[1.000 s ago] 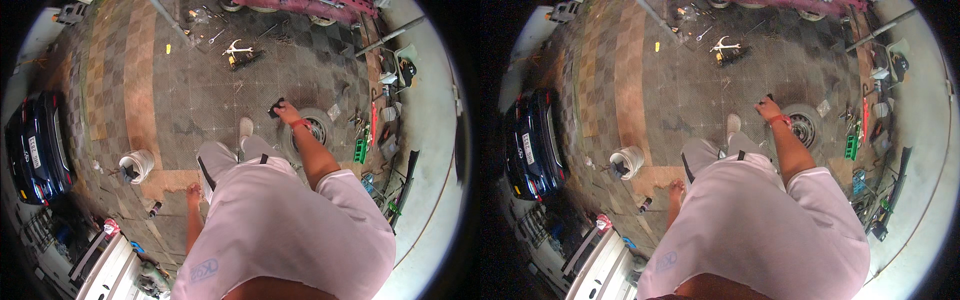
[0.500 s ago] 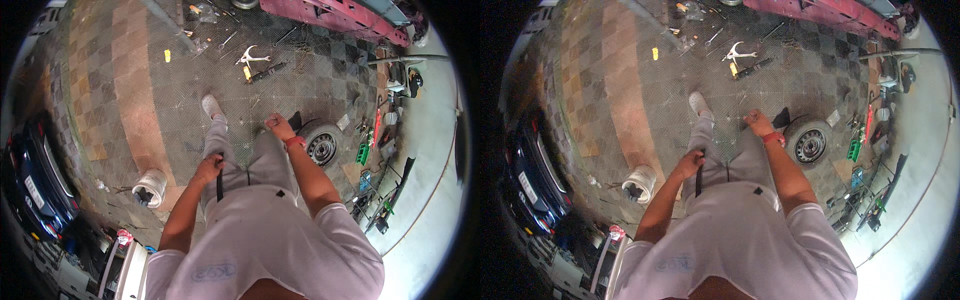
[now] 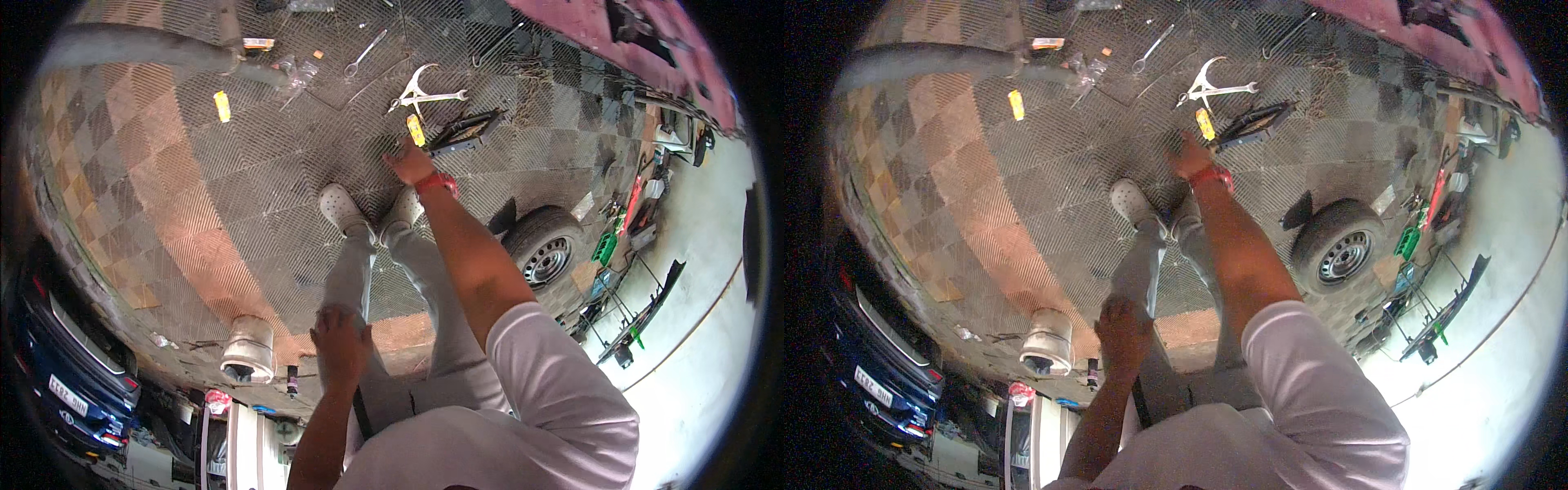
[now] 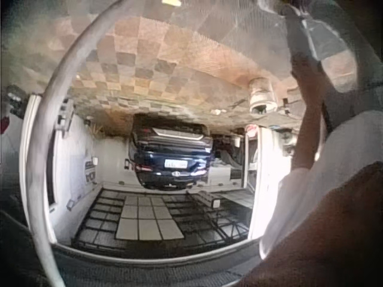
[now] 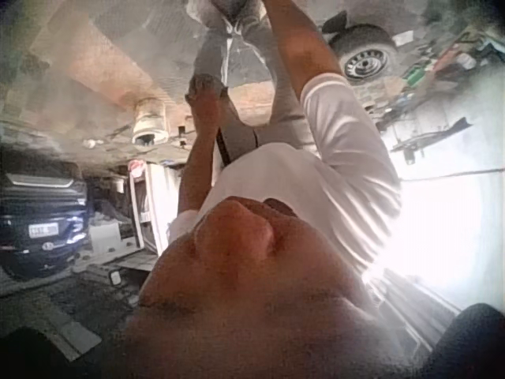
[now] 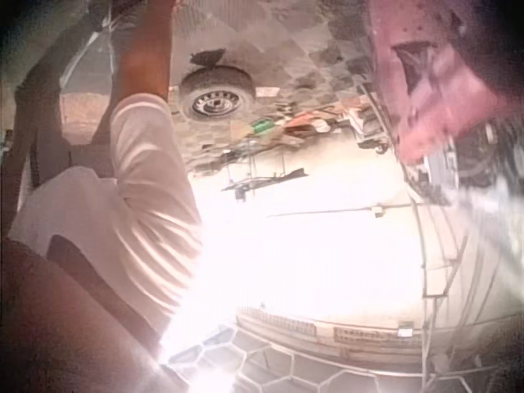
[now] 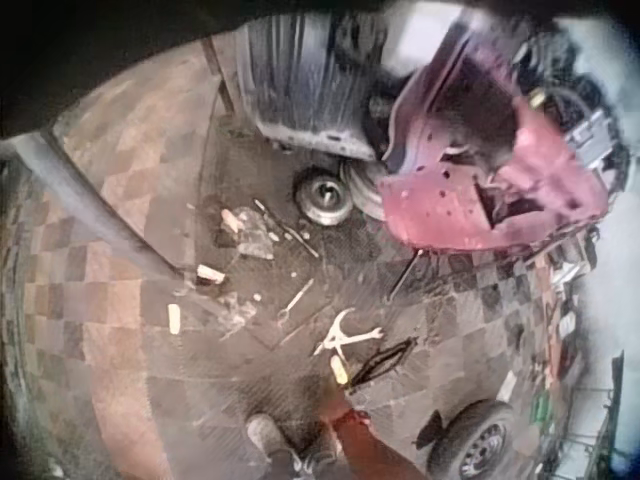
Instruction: The person picks up a yellow polishing pad and a pneumatic angle grinder in a garage. They use a wrench to loosen the nut on the grinder, remove the pad, and then use pliers to adjust a component inside the tool's head. The person then reassembles the tool by tightening the nut with the wrench.
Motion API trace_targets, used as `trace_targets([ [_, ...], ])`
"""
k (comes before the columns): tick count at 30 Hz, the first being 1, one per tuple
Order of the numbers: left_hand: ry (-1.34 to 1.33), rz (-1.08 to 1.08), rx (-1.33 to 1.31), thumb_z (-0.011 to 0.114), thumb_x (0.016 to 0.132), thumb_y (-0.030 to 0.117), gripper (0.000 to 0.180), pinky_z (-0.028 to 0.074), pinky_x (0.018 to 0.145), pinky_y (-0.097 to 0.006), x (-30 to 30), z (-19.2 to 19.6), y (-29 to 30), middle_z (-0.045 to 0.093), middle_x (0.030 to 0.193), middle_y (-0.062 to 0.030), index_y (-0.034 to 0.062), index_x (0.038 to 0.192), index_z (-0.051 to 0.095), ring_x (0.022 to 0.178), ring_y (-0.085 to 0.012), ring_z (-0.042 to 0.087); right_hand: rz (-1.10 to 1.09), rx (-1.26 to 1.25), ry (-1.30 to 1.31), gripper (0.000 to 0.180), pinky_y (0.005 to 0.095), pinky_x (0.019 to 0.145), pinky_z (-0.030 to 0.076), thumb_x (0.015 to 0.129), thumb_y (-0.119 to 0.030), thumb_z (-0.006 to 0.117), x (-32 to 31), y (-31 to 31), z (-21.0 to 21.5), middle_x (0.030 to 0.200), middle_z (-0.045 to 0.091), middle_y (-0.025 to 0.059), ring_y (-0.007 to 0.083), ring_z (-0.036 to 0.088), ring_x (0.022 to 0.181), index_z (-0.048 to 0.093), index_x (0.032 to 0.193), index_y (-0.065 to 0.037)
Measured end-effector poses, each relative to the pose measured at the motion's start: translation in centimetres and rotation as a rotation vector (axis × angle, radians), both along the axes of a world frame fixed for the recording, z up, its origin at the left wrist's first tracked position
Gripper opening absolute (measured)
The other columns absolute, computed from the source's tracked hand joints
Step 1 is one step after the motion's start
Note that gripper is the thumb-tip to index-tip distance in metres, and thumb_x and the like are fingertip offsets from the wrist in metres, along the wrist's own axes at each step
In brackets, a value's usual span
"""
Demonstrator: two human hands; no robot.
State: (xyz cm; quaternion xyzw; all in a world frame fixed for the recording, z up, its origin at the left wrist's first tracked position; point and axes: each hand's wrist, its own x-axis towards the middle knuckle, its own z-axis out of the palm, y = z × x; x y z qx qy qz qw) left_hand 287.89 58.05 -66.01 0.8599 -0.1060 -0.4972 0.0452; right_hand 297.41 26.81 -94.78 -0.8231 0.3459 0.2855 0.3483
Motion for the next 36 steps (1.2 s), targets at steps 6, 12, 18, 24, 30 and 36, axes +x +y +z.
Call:
trace_targets([
  [6,-0.097,0.017,0.025,0.079,0.078,0.036,0.04,0.031,0.115,-0.066,4.4,3.4,0.6,0.061,0.133,-0.013,0.0122,0.11,0.075,0.138,-0.0413,0.047,-0.062,0.05,0.021,0.1,0.0507,0.104,0.051,0.087,-0.061,0.073,7.4,-4.1,-10.4,0.13,0.066,0.0293,0.0485,0.062,0.123,0.026,0.16,-0.011],
  [12,-0.139,0.041,0.067,0.078,0.077,0.033,0.036,0.034,0.112,-0.063,5.2,1.2,0.6,0.063,0.131,-0.0126,0.0137,0.107,0.075,0.137,-0.0407,0.049,-0.006,0.016,0.082,0.083,0.0517,0.104,0.052,0.084,-0.056,0.08,9.9,-5.0,-16.1,0.127,0.068,0.0259,0.0458,0.065,0.119,0.047,0.144,-0.009],
  [18,-0.219,-0.061,-0.033,0.076,0.08,0.031,0.033,0.037,0.11,-0.061,5.4,2.4,-1.1,0.062,0.131,-0.0162,0.0124,0.107,0.075,0.136,-0.0412,0.05,-0.347,-0.218,-0.196,0.047,0.049,0.083,0.059,0.083,-0.047,0.083,4.8,-4.1,-12.3,0.098,0.076,0.0221,0.0425,0.073,0.095,0.069,0.102,-0.006],
  [24,-0.11,-0.226,-0.045,0.072,0.086,0.036,0.04,0.036,0.111,-0.063,3.4,4.6,-3.0,0.061,0.134,-0.0212,0.0115,0.117,0.072,0.136,-0.0414,0.049,-1.422,0.456,-0.599,0.015,0.0375,0.061,0.061,0.091,-0.012,0.075,-3.9,-6.6,4.0,0.085,0.075,0.0164,0.03,0.073,0.066,0.067,0.092,0.0],
  [30,0.098,-0.247,-0.298,0.07,0.093,0.044,0.049,0.036,0.116,-0.056,-1.4,3.8,3.5,0.06,0.14,-0.0167,0.0154,0.133,0.065,0.14,-0.0411,0.047,-1.16,0.635,-0.661,0.014,0.0317,0.082,0.061,0.098,-0.003,0.068,-11.1,-8.1,35.6,0.094,0.069,0.0084,0.0218,0.074,0.098,0.058,0.088,-0.002],
  [36,0.483,-0.014,-0.058,0.064,0.099,0.041,0.046,0.046,0.111,-0.042,4.1,14.1,1.3,0.063,0.138,-0.0184,0.0145,0.137,0.06,0.132,-0.0362,0.058,-0.958,0.147,-0.711,0.019,0.0269,0.078,0.053,0.099,0.002,0.064,-25.9,4.2,57.1,0.089,0.067,0.0051,0.0155,0.071,0.095,0.047,0.095,-0.005],
])
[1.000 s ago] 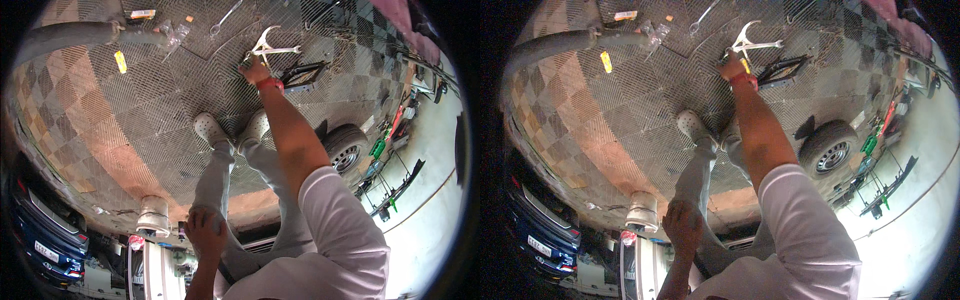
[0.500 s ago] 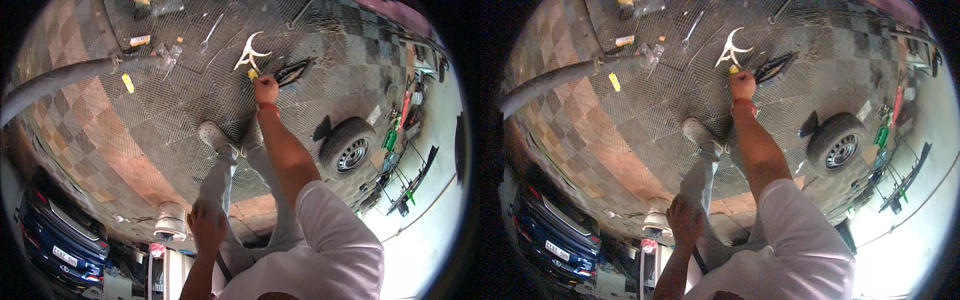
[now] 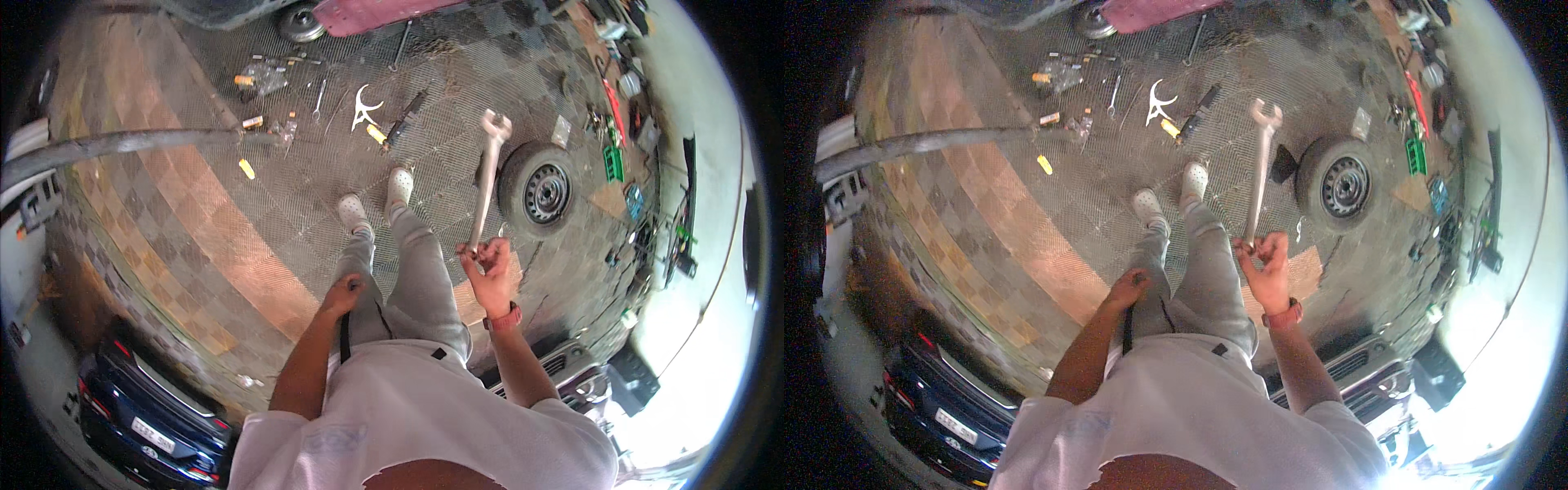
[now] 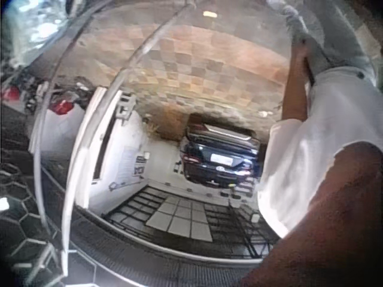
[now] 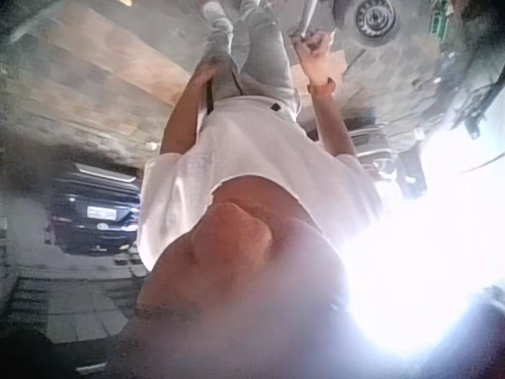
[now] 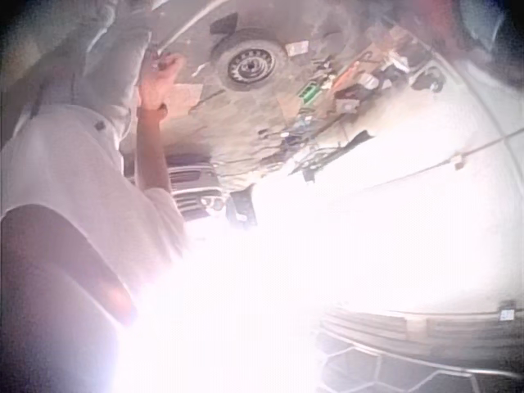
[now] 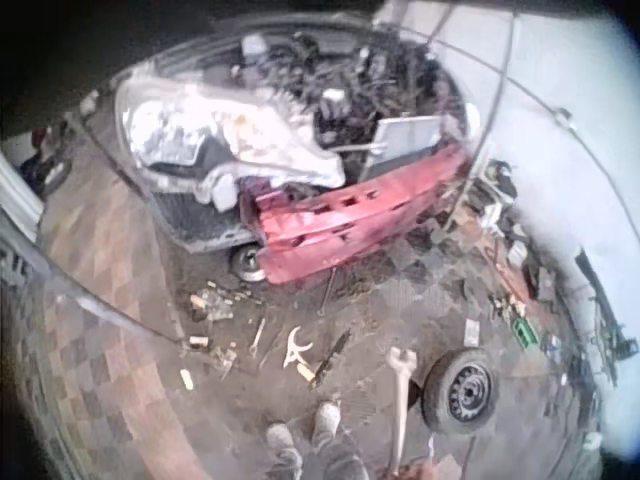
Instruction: The person picks up a yellow polishing pad and a pneumatic angle grinder in a garage. They use a wrench to loosen the nut on the grinder, remove the pad, and then use pliers to adjust a component inside the tool's head. The person then reassembles the tool by tightening the nut with the wrench.
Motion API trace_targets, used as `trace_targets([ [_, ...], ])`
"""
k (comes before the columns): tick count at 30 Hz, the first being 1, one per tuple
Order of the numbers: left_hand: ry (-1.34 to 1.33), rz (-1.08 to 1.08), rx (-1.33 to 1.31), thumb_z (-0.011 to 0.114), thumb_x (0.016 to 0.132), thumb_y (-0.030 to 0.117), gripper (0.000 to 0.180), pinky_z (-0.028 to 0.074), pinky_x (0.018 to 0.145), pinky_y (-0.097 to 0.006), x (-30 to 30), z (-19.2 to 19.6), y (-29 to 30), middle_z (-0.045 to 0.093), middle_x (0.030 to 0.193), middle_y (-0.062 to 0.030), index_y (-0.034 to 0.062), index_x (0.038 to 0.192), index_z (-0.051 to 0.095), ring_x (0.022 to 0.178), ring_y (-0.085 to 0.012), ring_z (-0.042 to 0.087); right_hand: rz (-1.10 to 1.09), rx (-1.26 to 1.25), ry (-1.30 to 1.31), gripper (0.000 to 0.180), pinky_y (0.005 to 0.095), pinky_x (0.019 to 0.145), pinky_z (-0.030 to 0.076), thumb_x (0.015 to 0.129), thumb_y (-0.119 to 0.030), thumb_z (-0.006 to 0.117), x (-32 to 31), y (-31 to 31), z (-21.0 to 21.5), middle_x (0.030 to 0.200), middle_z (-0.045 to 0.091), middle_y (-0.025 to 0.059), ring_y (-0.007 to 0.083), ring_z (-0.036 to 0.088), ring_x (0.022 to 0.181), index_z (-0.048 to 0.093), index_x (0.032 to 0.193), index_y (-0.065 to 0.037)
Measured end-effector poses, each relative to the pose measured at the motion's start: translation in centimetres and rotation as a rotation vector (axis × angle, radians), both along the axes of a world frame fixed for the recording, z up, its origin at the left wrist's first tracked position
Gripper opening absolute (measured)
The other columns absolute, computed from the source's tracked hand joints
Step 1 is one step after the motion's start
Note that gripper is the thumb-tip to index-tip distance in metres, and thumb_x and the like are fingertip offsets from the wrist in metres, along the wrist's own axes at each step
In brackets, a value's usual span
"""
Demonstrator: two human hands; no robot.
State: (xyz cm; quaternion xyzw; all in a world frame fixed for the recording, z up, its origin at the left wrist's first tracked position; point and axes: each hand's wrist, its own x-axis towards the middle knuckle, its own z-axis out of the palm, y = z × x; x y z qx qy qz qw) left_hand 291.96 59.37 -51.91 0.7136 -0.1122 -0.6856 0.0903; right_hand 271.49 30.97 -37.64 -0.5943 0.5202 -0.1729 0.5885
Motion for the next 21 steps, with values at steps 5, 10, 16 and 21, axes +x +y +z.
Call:
trace_targets([
  [5,-0.194,-0.228,-0.018,0.059,0.101,0.041,0.048,0.045,0.113,-0.042,6.7,-0.3,5.0,0.061,0.143,-0.0181,0.0092,0.137,0.061,0.132,-0.0353,0.058,-0.269,0.159,-0.06,0.02,0.0282,0.079,0.056,0.103,-0.005,0.061,-6.8,3.8,5.0,0.093,0.071,0.0069,0.014,0.073,0.086,0.056,0.122,0.0],
  [10,-0.449,-0.693,-0.337,0.057,0.1,0.037,0.043,0.051,0.104,-0.045,12.3,2.4,7.9,0.069,0.129,-0.0194,0.0014,0.12,0.07,0.123,-0.0364,0.063,-0.642,0.069,-0.055,0.008,0.0332,0.072,0.06,0.101,-0.007,0.061,-17.7,12.6,-0.4,0.1,0.075,0.0157,0.0196,0.076,0.084,0.061,0.105,0.0],
  [16,-0.422,-0.461,-0.276,0.063,0.097,0.032,0.038,0.051,0.098,-0.038,3.9,3.1,1.4,0.073,0.114,-0.0163,-0.0013,0.115,0.07,0.108,-0.0258,0.069,-0.635,0.461,0.711,0.026,0.0359,0.058,0.058,0.094,-0.022,0.064,-38.9,32.8,-9.5,0.079,0.076,0.0115,0.0184,0.073,0.063,0.073,0.102,0.001],
  [21,-0.447,-0.52,-0.176,0.069,0.097,0.028,0.039,0.051,0.1,-0.038,-9.8,2.2,-6.7,0.073,0.118,-0.0158,0.0016,0.125,0.067,0.111,-0.0261,0.068,-0.673,0.643,0.691,0.036,0.0419,0.054,0.057,0.093,-0.025,0.06,-49.1,52.0,-12.4,0.072,0.073,0.0203,0.0251,0.073,0.06,0.072,0.09,0.009],
])
